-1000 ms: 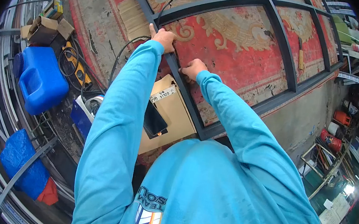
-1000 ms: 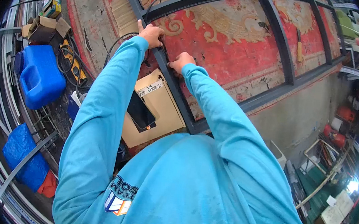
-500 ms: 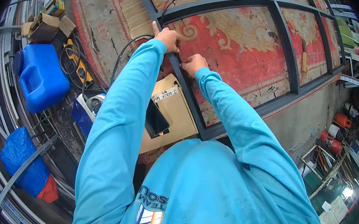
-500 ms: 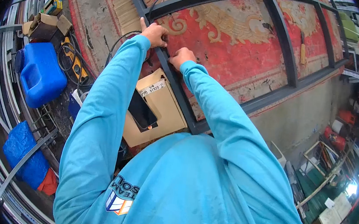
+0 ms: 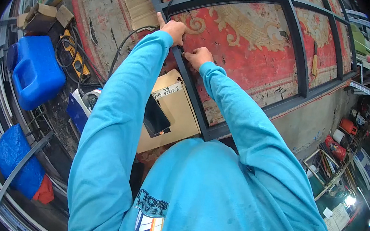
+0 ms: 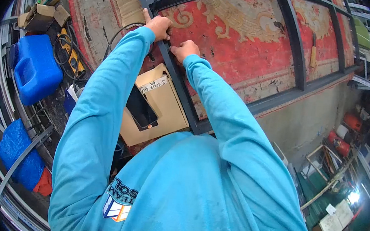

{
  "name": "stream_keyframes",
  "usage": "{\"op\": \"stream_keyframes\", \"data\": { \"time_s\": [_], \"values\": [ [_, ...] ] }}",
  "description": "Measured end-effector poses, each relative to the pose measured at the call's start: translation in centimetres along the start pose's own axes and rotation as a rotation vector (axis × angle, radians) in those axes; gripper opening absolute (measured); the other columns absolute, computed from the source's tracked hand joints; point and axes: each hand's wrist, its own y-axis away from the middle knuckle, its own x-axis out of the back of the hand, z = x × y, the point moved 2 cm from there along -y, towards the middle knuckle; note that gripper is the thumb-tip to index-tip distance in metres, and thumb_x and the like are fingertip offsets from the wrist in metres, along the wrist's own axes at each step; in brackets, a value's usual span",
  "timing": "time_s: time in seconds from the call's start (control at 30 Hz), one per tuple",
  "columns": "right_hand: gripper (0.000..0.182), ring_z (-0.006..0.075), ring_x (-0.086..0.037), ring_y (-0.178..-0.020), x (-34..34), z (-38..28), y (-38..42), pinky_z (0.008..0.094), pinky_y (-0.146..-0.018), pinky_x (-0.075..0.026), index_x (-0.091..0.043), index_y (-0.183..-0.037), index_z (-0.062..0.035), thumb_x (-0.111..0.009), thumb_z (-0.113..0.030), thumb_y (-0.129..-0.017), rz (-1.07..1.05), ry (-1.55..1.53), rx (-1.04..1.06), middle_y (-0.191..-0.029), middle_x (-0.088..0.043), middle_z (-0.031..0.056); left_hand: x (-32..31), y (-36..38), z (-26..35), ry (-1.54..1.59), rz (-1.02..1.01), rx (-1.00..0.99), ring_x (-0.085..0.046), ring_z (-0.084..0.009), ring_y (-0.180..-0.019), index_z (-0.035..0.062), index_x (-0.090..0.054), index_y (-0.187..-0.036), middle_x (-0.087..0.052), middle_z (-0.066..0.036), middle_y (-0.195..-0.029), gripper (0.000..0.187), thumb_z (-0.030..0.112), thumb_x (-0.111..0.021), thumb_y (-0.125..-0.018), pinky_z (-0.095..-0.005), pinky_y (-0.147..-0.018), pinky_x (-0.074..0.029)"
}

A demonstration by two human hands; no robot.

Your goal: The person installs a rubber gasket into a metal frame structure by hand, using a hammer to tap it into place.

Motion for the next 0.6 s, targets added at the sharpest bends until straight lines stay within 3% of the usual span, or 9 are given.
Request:
{"op": "stream_keyframes", "data": {
  "time_s": [0.13, 0.2, 0.23, 0.27, 0.33, 0.37, 0.43, 0.53, 0.6],
  "values": [
    [0.044, 0.0268, -0.072, -0.075, 0.6, -0.5, -0.5, 0.0368, -0.077, -0.056, -0.073, -0.091, 0.0018, -0.071, -0.041, -0.081, -0.028, 0.067, 0.019, -0.080, -0.073, 0.0166, 2.1, 1.7, 1.7, -0.007, -0.025, 0.046, -0.063, -0.0319, -0.112, 0.0179, -0.075, -0.094, -0.073, -0.008, -0.102, 0.019, 0.017, -0.078, -0.075, -0.0780, -0.102, 0.013],
    [0.045, 0.0269, -0.072, -0.076, 0.6, -0.5, -0.9, 0.0367, -0.078, -0.056, -0.074, -0.091, 0.0016, -0.070, -0.042, -0.082, -0.010, 0.048, 0.017, -0.081, -0.073, 0.0171, 1.7, 1.7, 1.7, -0.037, 0.014, 0.055, -0.066, -0.0341, -0.103, 0.0103, -0.073, -0.092, -0.073, -0.012, -0.096, 0.020, 0.017, -0.078, -0.074, -0.0635, -0.110, -0.020],
    [0.045, 0.0269, -0.072, -0.077, 0.3, -0.2, -0.9, 0.0365, -0.078, -0.056, -0.074, -0.092, 0.0014, -0.070, -0.043, -0.082, 0.003, 0.023, 0.005, -0.082, -0.073, 0.0175, 0.1, 0.4, 0.3, -0.029, 0.007, 0.063, -0.066, -0.0341, -0.103, 0.0103, -0.073, -0.092, -0.073, -0.012, -0.096, 0.020, 0.017, -0.078, -0.074, -0.0635, -0.110, -0.020],
    [0.045, 0.0269, -0.072, -0.077, -0.3, 0.0, -0.8, 0.0365, -0.078, -0.056, -0.074, -0.092, 0.0014, -0.070, -0.043, -0.082, -0.006, 0.020, -0.004, -0.082, -0.073, 0.0175, -2.4, -2.2, -1.8, -0.019, -0.016, 0.019, -0.065, -0.0326, -0.106, 0.0101, -0.073, -0.092, -0.073, -0.011, -0.096, 0.019, 0.016, -0.078, -0.074, -0.0712, -0.106, -0.013],
    [0.046, 0.0268, -0.072, -0.074, -0.5, -0.8, -1.0, 0.0359, -0.076, -0.056, -0.074, -0.090, 0.0010, -0.070, -0.044, -0.082, 0.228, 0.317, 0.156, -0.082, -0.073, 0.0168, -2.8, -3.1, -2.1, -0.010, -0.109, -0.033, -0.061, -0.0307, -0.115, 0.0091, -0.072, -0.098, -0.072, -0.012, -0.103, 0.025, 0.014, -0.079, -0.074, -0.0879, -0.092, 0.000],
    [0.046, 0.0268, -0.072, -0.074, 0.1, -0.8, -1.2, 0.0359, -0.076, -0.056, -0.074, -0.090, 0.0010, -0.070, -0.044, -0.082, 0.233, 0.316, 0.158, -0.082, -0.073, 0.0168, -3.0, -3.4, -1.9, -0.014, -0.105, -0.035, -0.061, -0.0307, -0.115, 0.0091, -0.072, -0.098, -0.072, -0.012, -0.103, 0.025, 0.014, -0.079, -0.074, -0.0879, -0.092, 0.000],
    [0.046, 0.0269, -0.072, -0.077, 0.5, 0.1, -1.5, 0.0361, -0.078, -0.056, -0.074, -0.091, -0.0001, -0.069, -0.045, -0.083, -0.119, -0.070, -0.016, -0.081, -0.073, 0.0160, 1.4, 1.0, 2.0, -0.150, -0.065, 0.073, -0.059, -0.0329, -0.117, 0.0098, -0.071, -0.104, -0.070, -0.013, -0.111, 0.030, 0.011, -0.077, -0.075, -0.0881, -0.094, -0.004],
    [0.044, 0.0269, -0.072, -0.080, 0.3, -0.7, -1.1, 0.0369, -0.081, -0.055, -0.074, -0.092, -0.0010, -0.067, -0.044, -0.084, -0.032, 0.043, -0.010, -0.080, -0.073, 0.0151, 1.5, 1.5, 2.5, -0.175, -0.043, 0.055, -0.060, -0.0351, -0.117, 0.0121, -0.073, -0.103, -0.069, -0.011, -0.114, 0.023, 0.009, -0.069, -0.081, -0.0862, -0.097, 0.007],
    [0.044, 0.0272, -0.072, -0.084, 0.8, -1.5, -0.6, 0.0369, -0.084, -0.054, -0.074, -0.093, -0.0013, -0.067, -0.044, -0.085, -0.028, 0.093, -0.023, -0.082, -0.073, 0.0152, 1.5, 1.8, 2.8, -0.207, -0.034, 0.035, -0.060, -0.0343, -0.117, 0.0124, -0.073, -0.103, -0.069, -0.011, -0.114, 0.023, 0.009, -0.068, -0.081, -0.0871, -0.098, 0.004]
  ]
}}
